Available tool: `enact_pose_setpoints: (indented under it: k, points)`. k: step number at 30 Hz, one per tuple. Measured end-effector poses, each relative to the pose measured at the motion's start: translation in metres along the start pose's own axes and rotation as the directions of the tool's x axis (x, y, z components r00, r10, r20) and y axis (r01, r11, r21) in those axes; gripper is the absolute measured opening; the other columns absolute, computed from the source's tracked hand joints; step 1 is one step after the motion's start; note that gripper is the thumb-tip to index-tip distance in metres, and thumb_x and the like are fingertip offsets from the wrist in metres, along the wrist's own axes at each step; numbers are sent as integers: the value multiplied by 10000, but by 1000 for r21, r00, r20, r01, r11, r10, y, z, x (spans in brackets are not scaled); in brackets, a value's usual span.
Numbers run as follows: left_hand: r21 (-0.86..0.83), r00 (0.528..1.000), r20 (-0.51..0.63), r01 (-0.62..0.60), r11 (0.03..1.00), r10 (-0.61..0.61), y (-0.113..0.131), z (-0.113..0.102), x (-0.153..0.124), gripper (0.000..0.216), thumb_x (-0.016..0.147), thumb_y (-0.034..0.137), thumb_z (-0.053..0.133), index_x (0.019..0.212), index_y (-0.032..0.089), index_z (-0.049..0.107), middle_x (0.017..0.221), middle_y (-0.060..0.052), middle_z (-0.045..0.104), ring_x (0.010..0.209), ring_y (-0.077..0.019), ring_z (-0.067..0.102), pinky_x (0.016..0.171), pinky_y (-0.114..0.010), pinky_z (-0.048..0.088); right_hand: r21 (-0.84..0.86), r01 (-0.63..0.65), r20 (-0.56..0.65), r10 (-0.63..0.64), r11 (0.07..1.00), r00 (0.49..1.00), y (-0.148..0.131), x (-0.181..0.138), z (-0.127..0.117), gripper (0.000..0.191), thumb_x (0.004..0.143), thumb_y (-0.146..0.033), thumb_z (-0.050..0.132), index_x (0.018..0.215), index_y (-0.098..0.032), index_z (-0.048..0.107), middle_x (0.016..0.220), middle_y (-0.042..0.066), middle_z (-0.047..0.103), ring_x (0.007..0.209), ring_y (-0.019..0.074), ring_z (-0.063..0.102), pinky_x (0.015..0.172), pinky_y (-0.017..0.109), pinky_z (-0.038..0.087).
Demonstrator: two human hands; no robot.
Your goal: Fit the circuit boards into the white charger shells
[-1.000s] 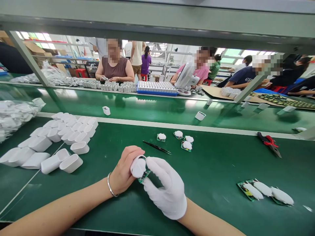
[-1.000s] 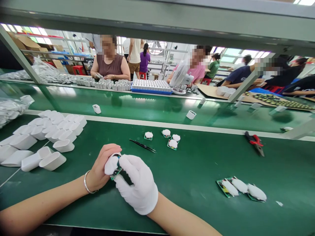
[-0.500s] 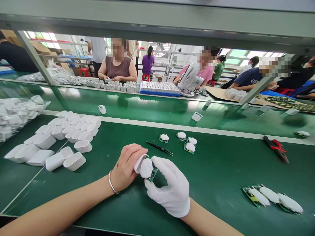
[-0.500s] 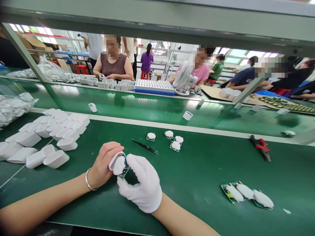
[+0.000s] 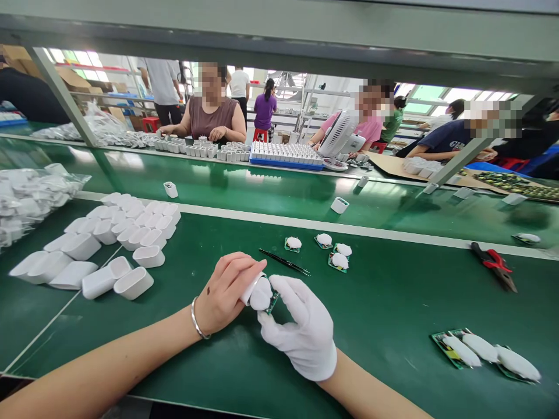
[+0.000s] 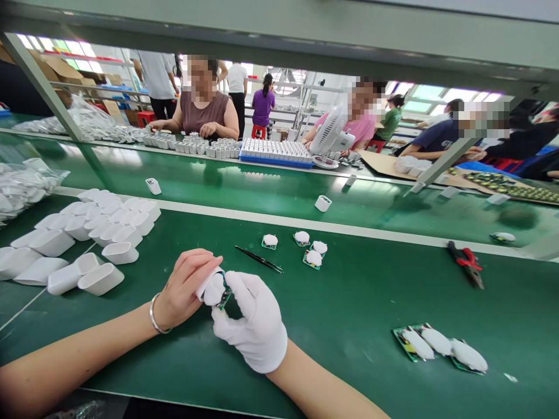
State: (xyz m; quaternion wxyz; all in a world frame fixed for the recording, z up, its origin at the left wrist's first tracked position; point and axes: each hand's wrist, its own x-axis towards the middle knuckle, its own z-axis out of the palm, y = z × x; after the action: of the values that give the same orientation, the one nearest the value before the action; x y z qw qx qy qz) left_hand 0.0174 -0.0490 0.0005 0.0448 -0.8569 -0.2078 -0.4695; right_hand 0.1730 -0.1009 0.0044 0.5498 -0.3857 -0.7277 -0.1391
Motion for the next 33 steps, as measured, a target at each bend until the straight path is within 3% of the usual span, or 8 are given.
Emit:
enact_pose_setpoints:
  k: [7, 16, 33]
  points:
    - [-73, 998, 27, 64, 995, -63, 1, 3, -1, 600, 860, 52, 435, 1416, 200, 267, 1059, -126, 531, 975, -231, 501, 821, -390, 484, -22, -82, -7, 82, 996, 997, -2, 1, -2, 418, 692, -177, 572, 1105, -191, 511, 859, 81, 660, 699, 199, 643, 554, 317, 563]
    - [-39, 997, -19, 75, 996, -76, 4, 6, 0, 590, 870, 69, 448, 1414, 223, 283, 1013, -114, 564, 964, -229, 522, 814, -383, 486, 1, -138, -11, 138, 990, 990, -6, 1, -2, 436, 681, -163, 572, 1112, -207, 522, 880, 68, 674, 702, 196, 654, 567, 317, 571]
    - [60, 999, 16, 30, 998, -31, 4, 3, 2, 633, 843, 6, 406, 1428, 193, 252, 1026, -124, 564, 986, -241, 514, 835, -400, 468, 24, -104, -11, 104, 994, 994, -5, 0, 3, 480, 669, -113, 590, 1139, -175, 515, 885, 94, 669, 746, 198, 645, 617, 312, 570]
